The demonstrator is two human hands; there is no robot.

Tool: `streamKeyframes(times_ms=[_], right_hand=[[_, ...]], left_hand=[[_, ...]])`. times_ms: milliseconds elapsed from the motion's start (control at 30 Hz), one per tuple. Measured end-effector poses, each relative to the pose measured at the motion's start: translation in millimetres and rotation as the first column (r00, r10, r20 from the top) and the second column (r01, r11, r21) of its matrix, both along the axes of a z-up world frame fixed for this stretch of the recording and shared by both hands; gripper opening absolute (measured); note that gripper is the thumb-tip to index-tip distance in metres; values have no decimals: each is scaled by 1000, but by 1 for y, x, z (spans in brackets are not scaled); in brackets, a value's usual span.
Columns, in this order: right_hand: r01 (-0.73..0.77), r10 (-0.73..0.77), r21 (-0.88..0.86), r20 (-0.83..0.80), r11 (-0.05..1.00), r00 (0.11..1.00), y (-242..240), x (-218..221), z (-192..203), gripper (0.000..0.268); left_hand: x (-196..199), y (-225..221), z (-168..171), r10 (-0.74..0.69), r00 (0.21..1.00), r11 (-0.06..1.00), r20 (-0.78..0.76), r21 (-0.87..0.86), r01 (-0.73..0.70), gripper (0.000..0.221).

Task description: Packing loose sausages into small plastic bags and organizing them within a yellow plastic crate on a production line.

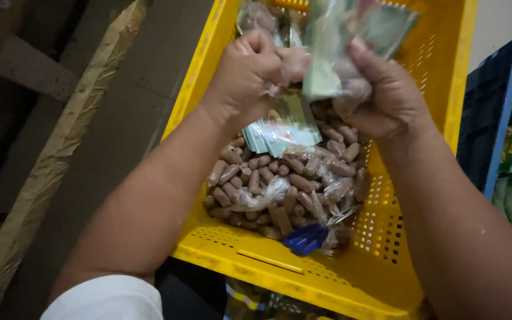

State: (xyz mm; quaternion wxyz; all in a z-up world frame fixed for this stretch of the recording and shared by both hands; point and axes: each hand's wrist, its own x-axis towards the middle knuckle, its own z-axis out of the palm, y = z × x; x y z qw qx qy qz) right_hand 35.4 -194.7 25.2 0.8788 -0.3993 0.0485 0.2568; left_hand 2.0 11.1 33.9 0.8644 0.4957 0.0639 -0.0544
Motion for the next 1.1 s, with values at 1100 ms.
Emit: streamKeyframes(times_ms=[1100], right_hand=[[212,-206,256,-53,943,977,-15,2,34,69]], left_hand=[[-8,39,22,-320,921,438,-221,828,351,62]])
